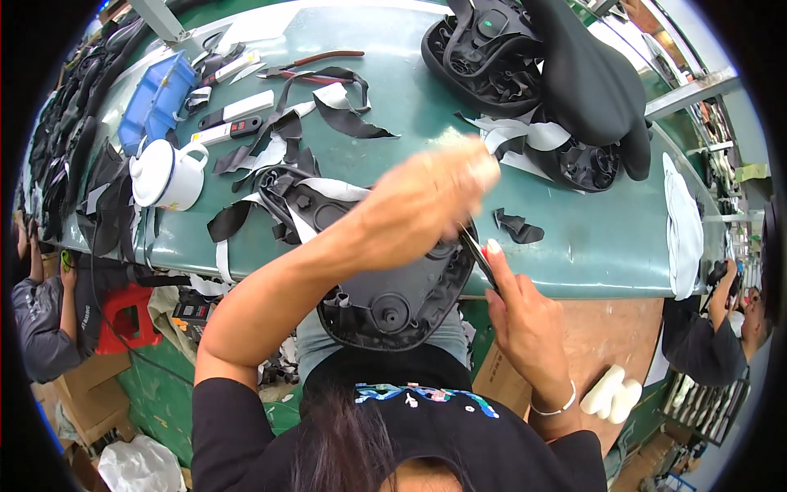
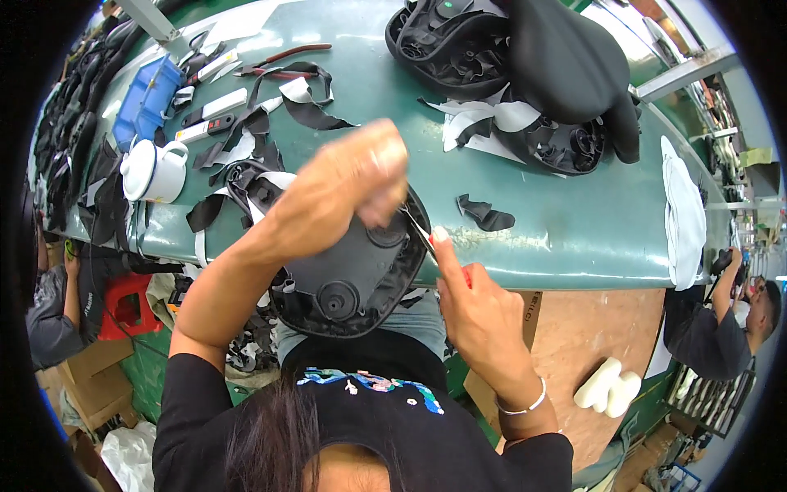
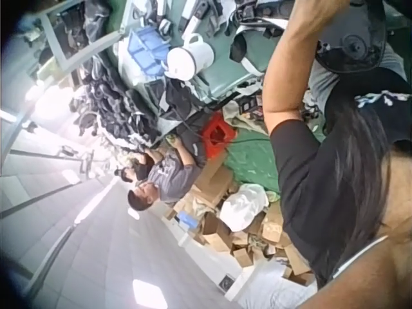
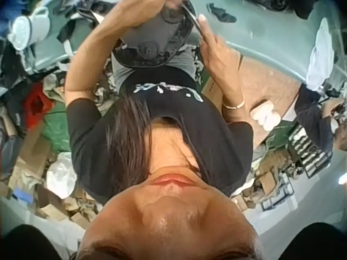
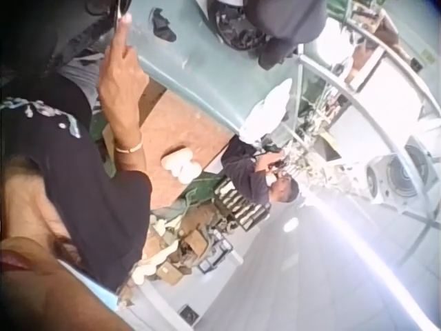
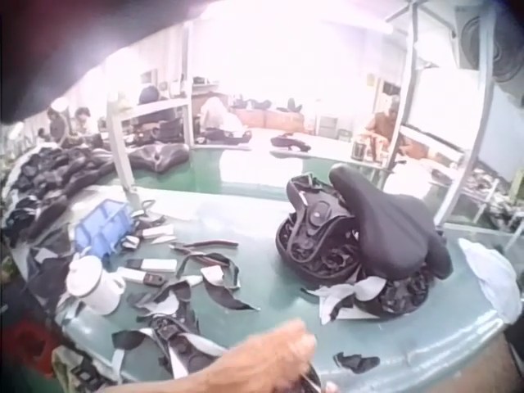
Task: The worker trims excess material from the edges of bicycle seats using a utility knife.
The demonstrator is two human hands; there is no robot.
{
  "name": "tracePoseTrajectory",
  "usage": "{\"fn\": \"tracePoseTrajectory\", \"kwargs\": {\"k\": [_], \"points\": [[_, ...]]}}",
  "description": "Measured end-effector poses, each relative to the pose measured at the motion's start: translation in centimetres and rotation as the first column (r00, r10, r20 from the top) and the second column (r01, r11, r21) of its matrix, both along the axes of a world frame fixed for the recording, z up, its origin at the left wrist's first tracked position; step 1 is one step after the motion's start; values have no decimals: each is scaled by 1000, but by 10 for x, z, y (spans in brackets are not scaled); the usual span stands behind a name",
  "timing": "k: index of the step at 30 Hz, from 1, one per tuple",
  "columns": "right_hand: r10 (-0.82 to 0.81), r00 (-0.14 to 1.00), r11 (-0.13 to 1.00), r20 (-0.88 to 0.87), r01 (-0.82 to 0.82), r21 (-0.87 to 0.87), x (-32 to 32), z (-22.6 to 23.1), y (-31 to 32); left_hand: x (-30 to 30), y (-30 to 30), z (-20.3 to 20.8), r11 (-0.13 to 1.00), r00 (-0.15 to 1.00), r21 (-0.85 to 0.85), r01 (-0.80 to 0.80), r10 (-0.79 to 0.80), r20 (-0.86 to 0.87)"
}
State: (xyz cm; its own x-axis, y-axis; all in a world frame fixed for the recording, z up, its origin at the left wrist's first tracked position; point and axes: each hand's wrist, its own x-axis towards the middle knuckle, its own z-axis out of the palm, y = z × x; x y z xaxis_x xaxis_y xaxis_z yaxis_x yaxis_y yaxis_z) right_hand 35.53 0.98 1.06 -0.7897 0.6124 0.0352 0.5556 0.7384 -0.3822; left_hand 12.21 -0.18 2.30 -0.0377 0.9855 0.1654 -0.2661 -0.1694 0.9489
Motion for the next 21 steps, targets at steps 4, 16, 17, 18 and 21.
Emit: {"fn": "tracePoseTrajectory", "kwargs": {"k": [4, 16, 17, 18, 21], "points": [[-115, 991, 993, 69, 114, 26, 8, -1, -29, -35, -4, -10, 965, 675, 73, -250, 120, 728], [-46, 989, 965, 140, 8, 261, -58, 3, 40, -53, 18, -38, 797, 140, 533, -283, 584, -799], [-47, 989, 965, 139, 8, 263, -61, 2, 41, -52, 20, -40, 797, 140, 534, -282, 585, -799], [-52, 991, 960, 126, 15, 279, -67, 2, 43, -49, 22, -43, 804, 178, 553, -219, 590, -787], [-83, 990, 969, 111, 54, 239, -63, 4, 25, -49, 27, -45, 740, 230, 628, -241, 672, -704]]}}
